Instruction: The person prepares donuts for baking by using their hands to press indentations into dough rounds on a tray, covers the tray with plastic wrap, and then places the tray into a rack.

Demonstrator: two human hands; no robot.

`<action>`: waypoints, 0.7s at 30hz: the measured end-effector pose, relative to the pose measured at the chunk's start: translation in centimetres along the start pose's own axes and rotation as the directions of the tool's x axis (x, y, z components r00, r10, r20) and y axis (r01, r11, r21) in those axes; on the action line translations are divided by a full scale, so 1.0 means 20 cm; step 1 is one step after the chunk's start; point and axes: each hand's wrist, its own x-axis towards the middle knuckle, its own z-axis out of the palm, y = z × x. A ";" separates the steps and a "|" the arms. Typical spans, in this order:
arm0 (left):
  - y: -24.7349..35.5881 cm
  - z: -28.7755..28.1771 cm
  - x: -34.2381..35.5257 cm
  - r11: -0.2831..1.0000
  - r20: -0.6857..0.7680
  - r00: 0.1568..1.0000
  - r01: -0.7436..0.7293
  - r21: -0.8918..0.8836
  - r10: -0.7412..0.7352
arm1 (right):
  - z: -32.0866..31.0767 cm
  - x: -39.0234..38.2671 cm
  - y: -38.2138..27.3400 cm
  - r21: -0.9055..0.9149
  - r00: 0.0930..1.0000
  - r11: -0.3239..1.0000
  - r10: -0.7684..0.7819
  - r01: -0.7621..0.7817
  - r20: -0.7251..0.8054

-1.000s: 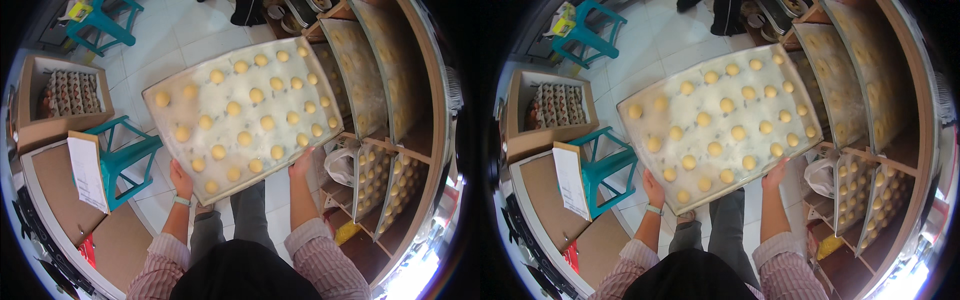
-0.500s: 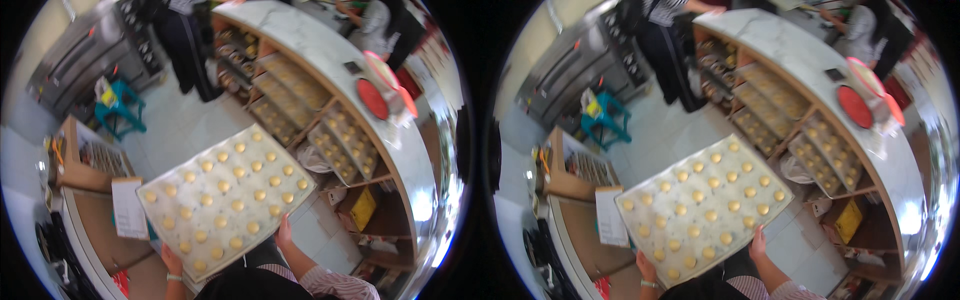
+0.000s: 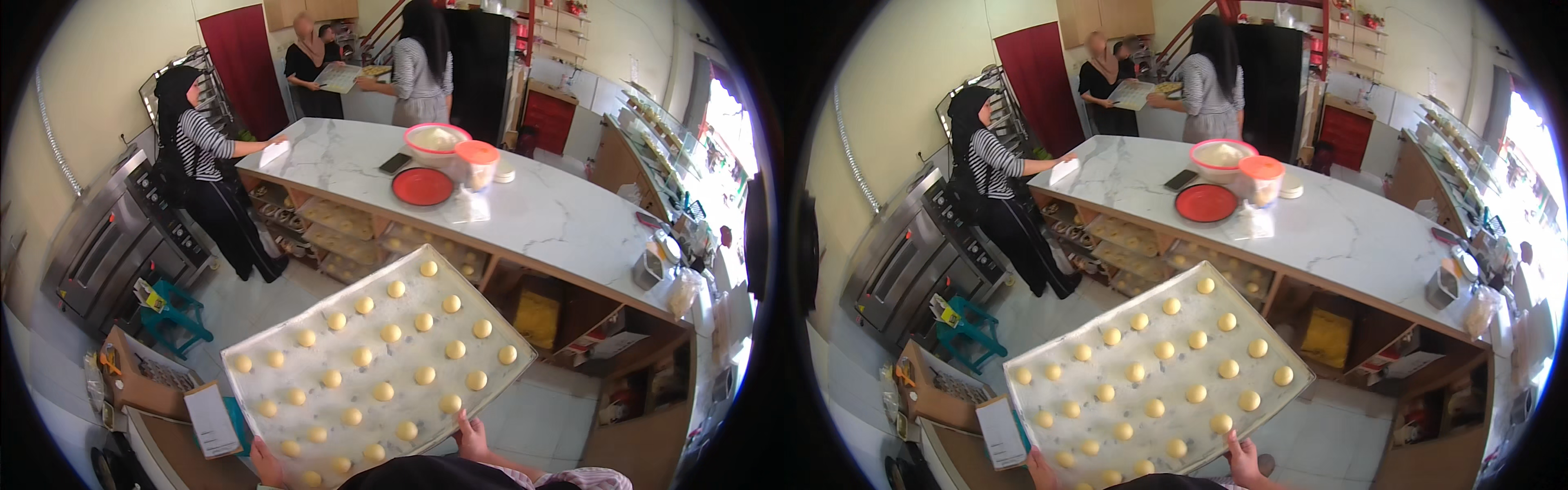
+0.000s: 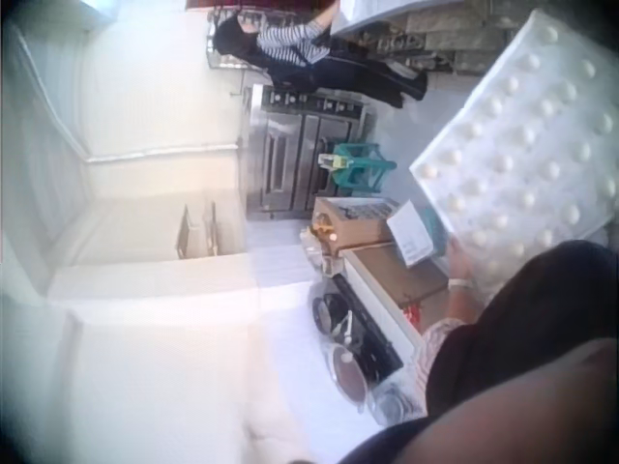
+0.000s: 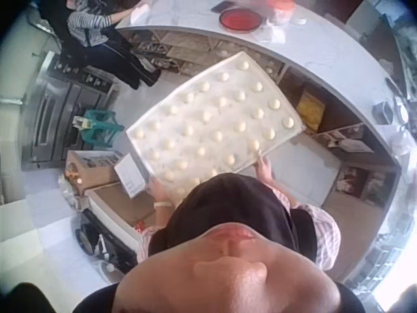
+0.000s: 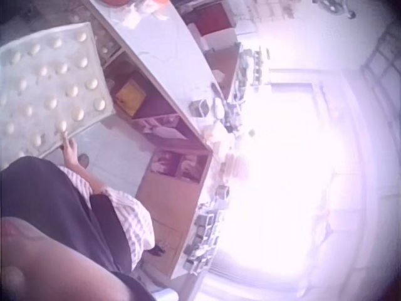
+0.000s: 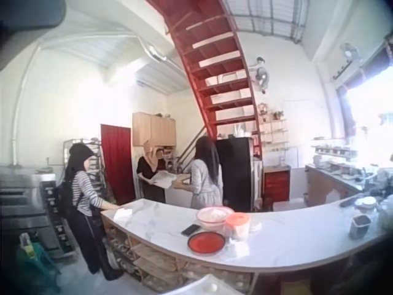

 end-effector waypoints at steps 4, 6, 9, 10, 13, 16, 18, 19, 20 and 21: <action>0.30 0.21 -0.28 0.966 0.162 0.979 -0.082 -0.245 0.124 | -0.28 -0.10 -0.35 0.040 0.991 0.991 -0.124 0.126 -0.047; 0.43 0.31 -0.43 0.943 0.134 0.983 -0.075 -0.324 0.125 | -0.40 -0.14 -0.55 -0.223 0.991 0.968 -0.124 0.110 -0.046; 0.61 0.39 -0.60 0.940 0.172 0.978 -0.056 -0.336 0.120 | -0.57 -0.14 -0.74 -0.330 0.990 0.938 -0.129 0.106 -0.051; 0.66 0.46 -0.63 0.928 0.196 0.973 -0.041 -0.371 0.122 | -0.59 -0.11 -0.79 -0.203 0.984 0.966 -0.172 0.157 -0.056; 0.80 0.70 -0.72 0.960 0.178 0.964 -0.153 -0.236 0.197 | -0.75 -0.04 -1.04 -0.196 0.983 0.973 -0.149 0.126 -0.106; 1.13 0.92 -0.85 0.940 0.319 0.930 -0.070 -0.334 0.183 | -0.92 0.13 -1.18 -0.138 0.970 0.974 -0.199 0.180 -0.140; 1.12 1.06 -0.85 0.925 0.324 0.923 -0.075 -0.373 0.205 | -0.99 0.25 -1.25 -0.116 0.973 0.977 -0.195 0.182 -0.123; 1.11 1.14 -0.84 0.917 0.324 0.921 -0.079 -0.392 0.218 | -1.01 0.31 -1.28 -0.144 0.975 0.977 -0.177 0.157 -0.138; 1.10 1.23 -0.84 0.908 0.308 0.926 -0.076 -0.412 0.218 | -1.05 0.37 -1.29 -0.189 0.971 0.970 -0.182 0.152 -0.154; 1.11 1.30 -0.84 0.897 0.288 0.932 -0.075 -0.435 0.218 | -1.07 0.45 -1.33 -0.234 0.968 0.961 -0.189 0.148 -0.167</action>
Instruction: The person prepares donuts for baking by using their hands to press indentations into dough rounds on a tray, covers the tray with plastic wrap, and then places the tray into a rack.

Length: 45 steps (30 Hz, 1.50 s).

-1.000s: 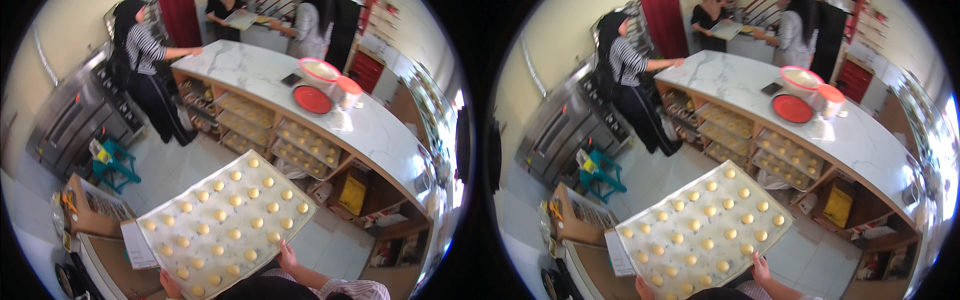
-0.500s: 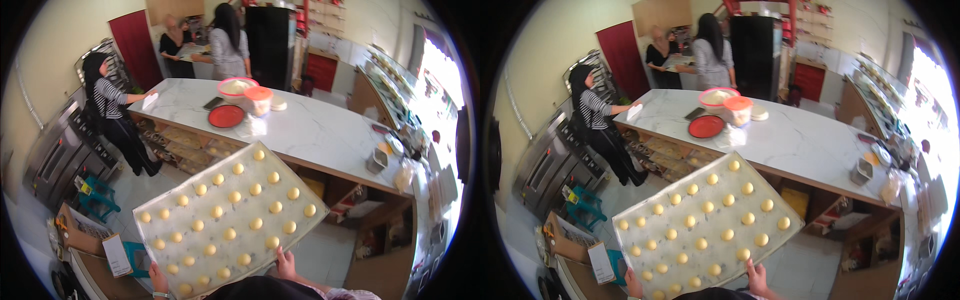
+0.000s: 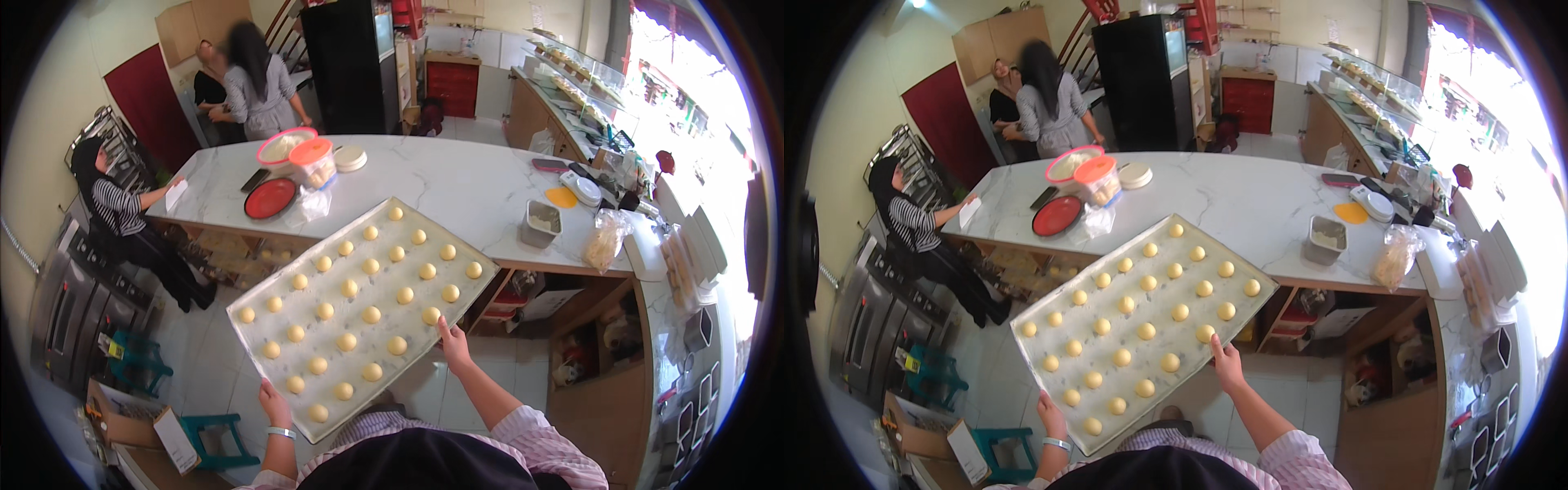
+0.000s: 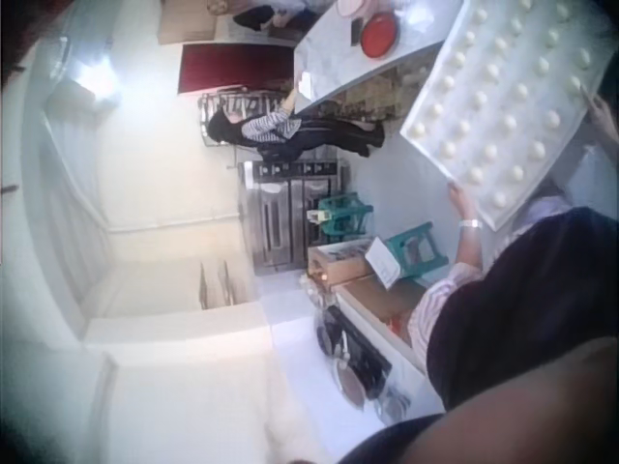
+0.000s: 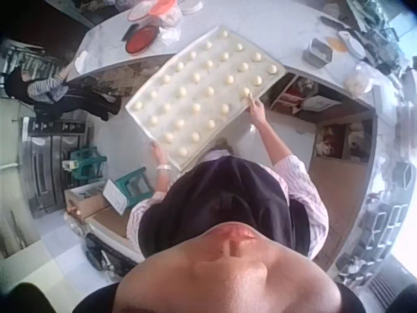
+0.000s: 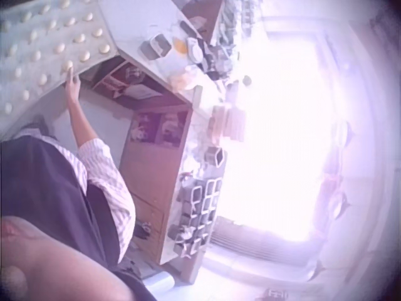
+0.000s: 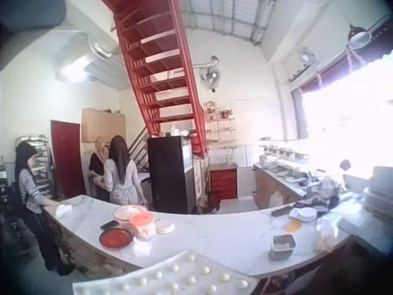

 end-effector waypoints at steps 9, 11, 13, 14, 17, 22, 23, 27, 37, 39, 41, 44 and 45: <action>-0.12 0.86 -0.04 0.981 -0.058 0.994 0.083 -0.177 -0.094 | -0.12 0.45 -0.14 -0.046 0.997 0.996 0.071 -0.072 -0.019; -0.11 1.12 -0.07 0.973 -0.022 0.995 0.087 -0.212 -0.094 | -0.22 0.49 -0.06 -0.189 0.998 0.981 -0.045 0.050 0.031; -0.20 1.29 -0.08 0.980 0.003 0.997 0.083 -0.181 -0.084 | -0.22 0.44 -0.17 -0.275 0.998 0.960 -0.044 0.055 0.043; -0.17 1.36 -0.08 0.990 0.113 0.993 0.058 -0.126 -0.044 | -0.21 0.40 -0.20 -0.310 0.999 0.950 -0.027 0.035 0.031; 0.05 1.54 -0.10 0.955 0.487 0.858 0.263 -0.140 -0.165 | -0.40 0.48 -0.25 -0.596 0.995 0.802 0.086 -0.037 0.053; 0.47 1.80 -0.02 0.844 0.771 0.482 0.521 0.130 -0.417 | -0.60 0.48 -0.99 -0.821 0.775 0.549 -0.583 0.155 -0.244; 0.50 1.87 -0.01 0.834 0.813 0.404 0.524 0.170 -0.420 | -0.75 0.55 -1.06 -0.862 0.638 0.438 -0.746 0.256 -0.190; 0.49 2.15 0.00 0.658 0.882 0.197 0.737 0.154 -0.428 | -1.23 0.86 -1.25 -0.959 0.697 0.285 -0.689 0.007 -0.200; 0.63 2.43 -0.09 0.548 0.863 0.235 0.835 0.056 -0.447 | -1.28 1.10 -1.41 -0.989 0.969 0.138 -0.246 0.053 0.018; 0.58 2.46 -0.04 0.540 0.885 0.135 0.829 0.145 -0.446 | -1.23 1.14 -1.39 -0.996 0.985 0.082 -0.174 0.038 0.023; 0.61 2.49 -0.04 0.553 0.864 0.125 0.810 0.195 -0.487 | -1.17 1.14 -1.41 -0.998 0.988 0.049 -0.154 0.036 0.028; 0.61 2.50 -0.05 0.518 0.865 0.130 0.840 0.164 -0.484 | -1.14 1.18 -1.41 -0.993 0.979 0.034 -0.173 0.115 0.107; 0.60 2.50 -0.06 0.525 0.869 0.144 0.838 0.146 -0.473 | -1.14 1.20 -1.41 -0.991 0.978 0.013 -0.167 0.132 0.128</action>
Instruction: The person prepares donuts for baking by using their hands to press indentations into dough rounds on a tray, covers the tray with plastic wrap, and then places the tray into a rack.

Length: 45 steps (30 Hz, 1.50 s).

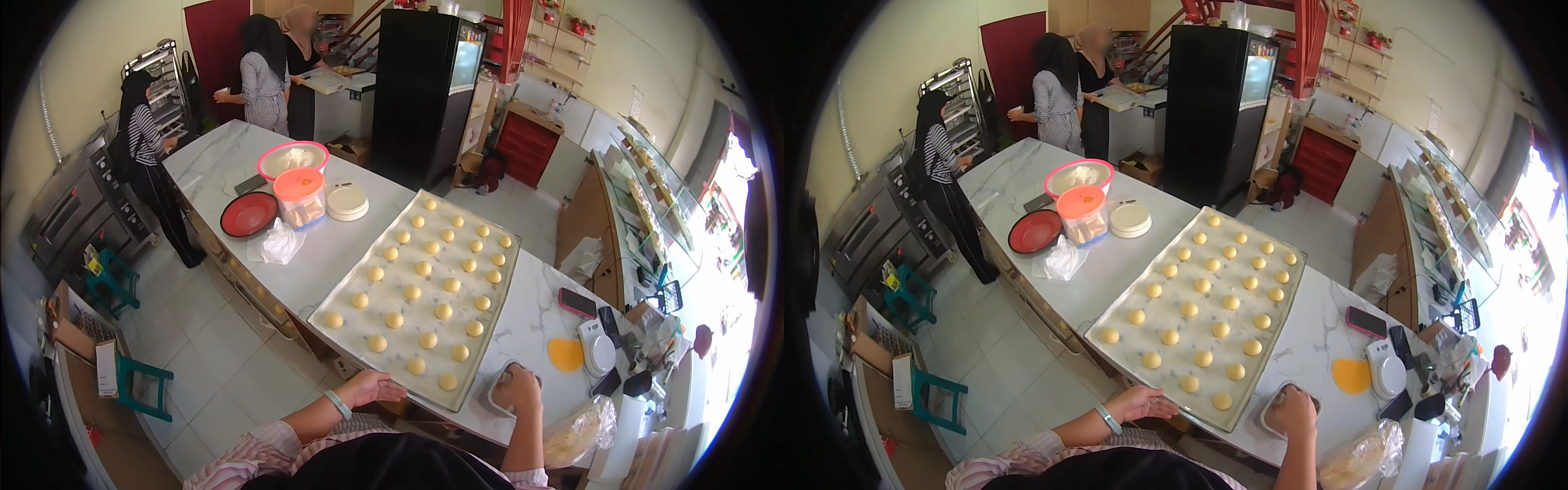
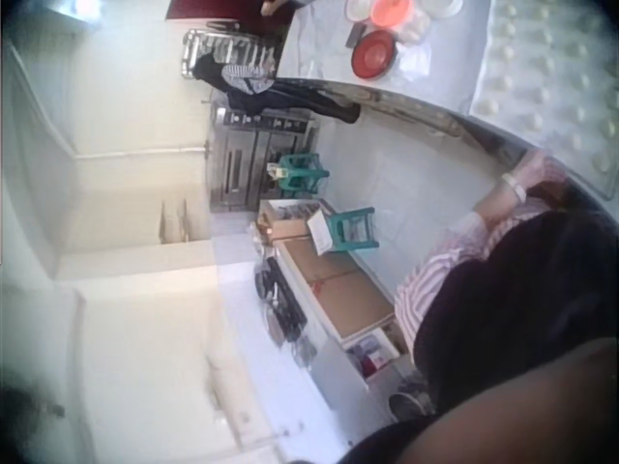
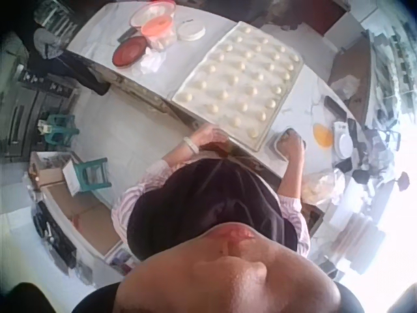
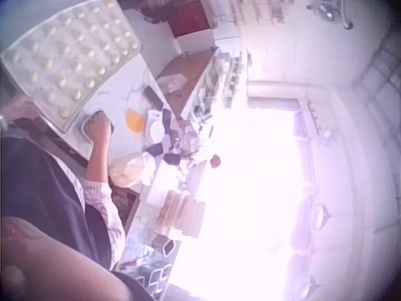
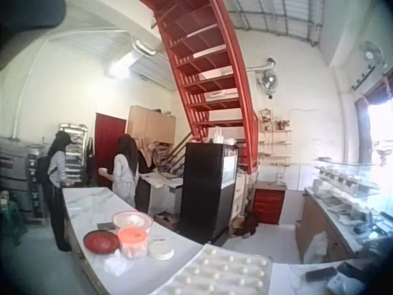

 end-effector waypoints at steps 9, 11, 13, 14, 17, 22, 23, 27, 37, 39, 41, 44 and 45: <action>0.04 -0.04 -0.02 0.984 0.124 0.980 0.146 0.105 -0.159 | 0.27 0.15 0.17 0.016 0.991 0.994 -0.106 0.108 -0.077; 0.11 0.00 -0.04 0.954 0.194 0.946 0.222 0.203 -0.261 | 0.28 0.11 0.20 0.081 0.995 0.997 -0.010 0.018 -0.101; 0.18 0.01 -0.04 0.968 0.293 0.932 0.164 0.189 -0.215 | 0.22 0.08 0.25 -0.019 0.992 0.996 -0.092 0.091 -0.087; 0.20 0.01 -0.05 0.970 0.333 0.918 0.164 0.178 -0.216 | 0.20 0.03 0.24 -0.056 0.992 0.992 -0.115 0.111 -0.056; 0.30 0.08 -0.09 0.995 0.368 0.925 0.098 0.004 -0.092 | 0.03 -0.07 0.03 0.119 0.994 0.991 0.068 -0.058 -0.086; 0.25 0.24 0.05 0.936 0.474 0.872 0.260 -0.237 -0.122 | -0.01 -0.19 -0.57 0.357 0.963 0.918 -0.083 0.174 -0.256; 0.23 0.28 0.09 0.905 0.498 0.852 0.329 -0.268 -0.162 | 0.08 -0.22 -0.62 0.295 0.957 0.926 -0.165 0.234 -0.240; 0.24 0.28 0.12 0.853 0.535 0.845 0.272 -0.445 0.009 | 0.42 -0.31 -0.72 0.167 0.918 0.932 -0.264 0.322 -0.297; 0.48 -0.05 0.00 0.763 0.261 0.931 -0.029 -0.645 0.255 | 0.57 -0.25 -0.49 -0.084 0.986 0.988 -0.136 0.128 -0.100; 0.47 -0.08 -0.02 0.777 0.249 0.936 -0.039 -0.628 0.248 | 0.58 -0.23 -0.50 -0.064 0.991 0.994 -0.094 0.089 -0.094; 0.45 -0.09 -0.02 0.784 0.237 0.943 -0.040 -0.619 0.235 | 0.58 -0.22 -0.50 -0.068 0.993 0.995 -0.075 0.069 -0.094; 0.44 -0.09 -0.02 0.791 0.223 0.952 -0.033 -0.611 0.211 | 0.60 -0.21 -0.49 -0.110 0.990 0.991 -0.086 0.073 -0.115; 0.44 -0.09 -0.02 0.797 0.221 0.953 -0.032 -0.604 0.206 | 0.63 -0.22 -0.49 -0.125 0.987 0.989 -0.092 0.076 -0.129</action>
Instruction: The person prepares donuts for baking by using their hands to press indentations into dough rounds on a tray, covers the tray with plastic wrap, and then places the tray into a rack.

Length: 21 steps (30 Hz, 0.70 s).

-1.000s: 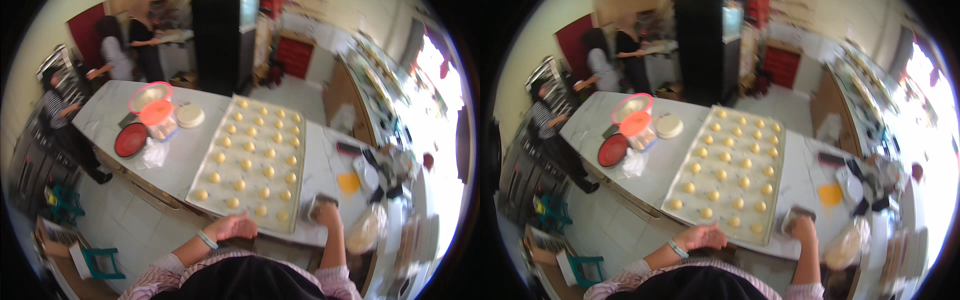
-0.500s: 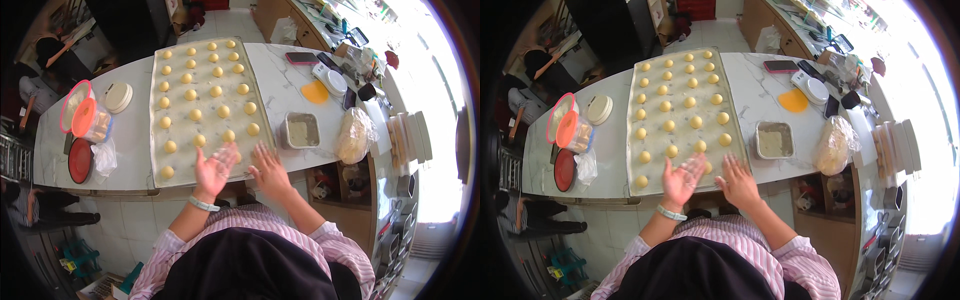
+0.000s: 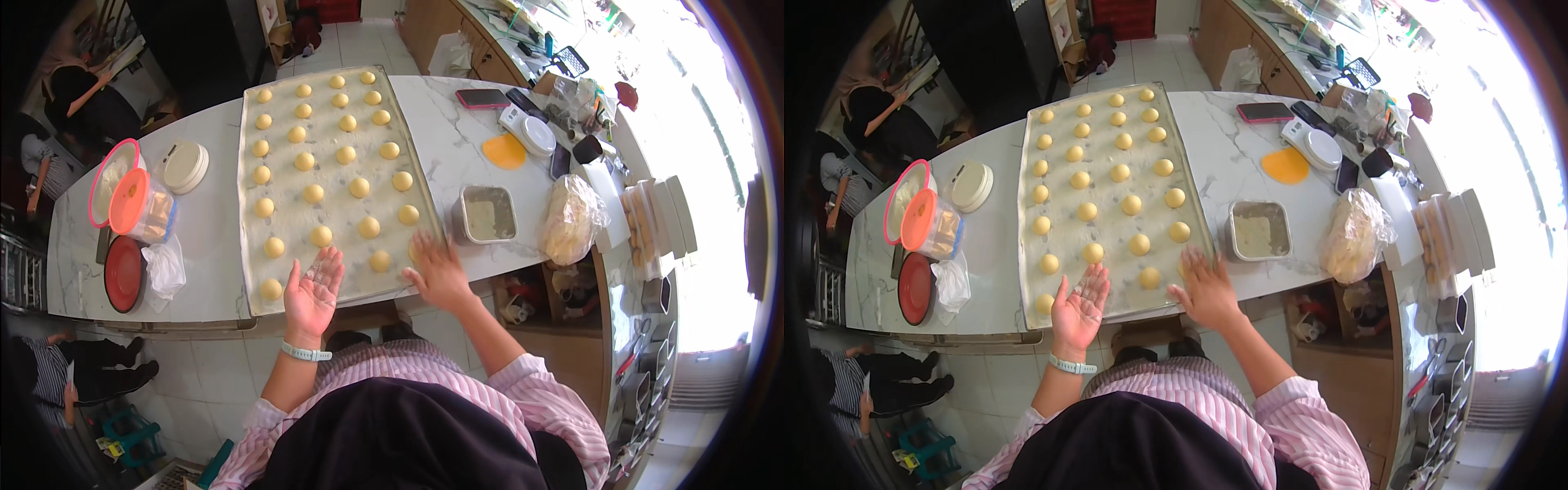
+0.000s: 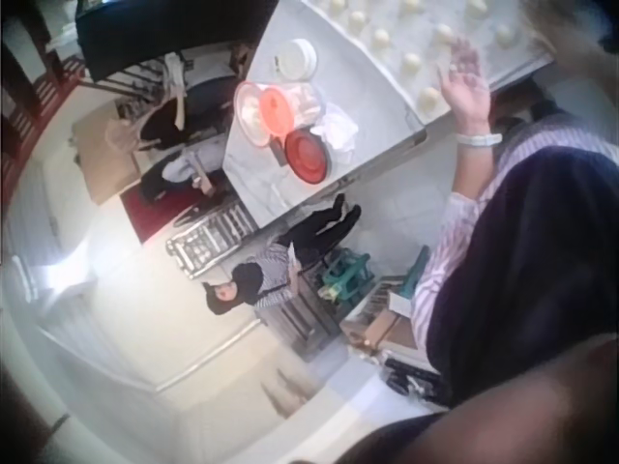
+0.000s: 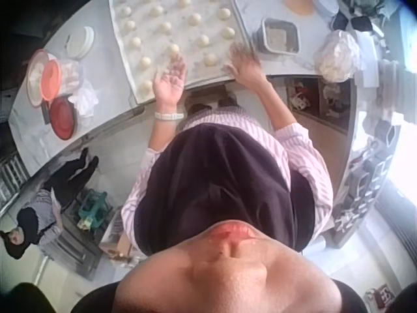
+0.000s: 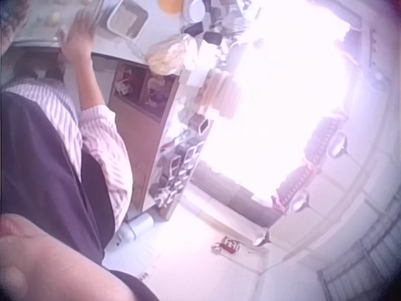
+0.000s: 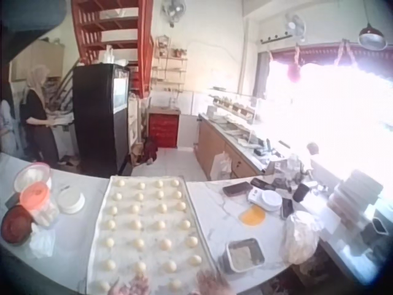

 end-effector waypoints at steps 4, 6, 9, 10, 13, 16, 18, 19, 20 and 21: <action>0.00 0.02 -0.01 0.994 -0.062 0.997 -0.035 0.105 0.042 | -0.03 0.01 -0.01 -0.017 1.000 1.000 0.007 -0.007 0.026; 0.01 0.00 0.00 0.994 -0.064 0.997 -0.036 0.102 0.043 | -0.02 0.01 -0.01 -0.005 0.998 1.000 0.011 -0.011 -0.059; 0.04 -0.03 0.00 0.998 -0.055 0.998 -0.023 0.065 0.027 | -0.01 0.01 0.04 0.202 0.974 0.978 0.094 -0.052 -0.207; 0.04 -0.04 0.00 0.999 -0.050 0.999 -0.016 0.047 0.018 | -0.02 0.01 0.06 0.301 0.957 0.952 0.142 -0.062 -0.253; 0.04 -0.06 0.00 0.999 -0.072 0.997 -0.013 0.039 0.016 | -0.08 0.01 0.05 0.424 0.942 0.900 0.224 -0.101 -0.251; 0.03 -0.09 0.01 0.999 -0.082 0.997 0.007 0.038 -0.004 | -0.08 0.02 0.05 0.408 0.940 0.912 0.174 -0.042 -0.293; 0.03 -0.09 0.01 0.998 -0.065 0.998 0.017 0.067 -0.012 | -0.07 0.02 0.07 0.387 0.950 0.921 0.152 -0.035 -0.274; 0.02 -0.09 0.02 0.996 -0.057 0.998 0.022 0.082 -0.018 | -0.07 0.02 0.07 0.377 0.954 0.926 0.142 -0.033 -0.265; 0.01 -0.09 0.02 0.997 -0.057 0.998 0.032 0.075 -0.028 | -0.07 0.02 0.07 0.333 0.963 0.942 0.128 -0.044 -0.236; 0.01 -0.09 0.03 0.997 -0.056 0.998 0.043 0.068 -0.039 | -0.07 0.02 0.08 0.288 0.971 0.956 0.118 -0.055 -0.206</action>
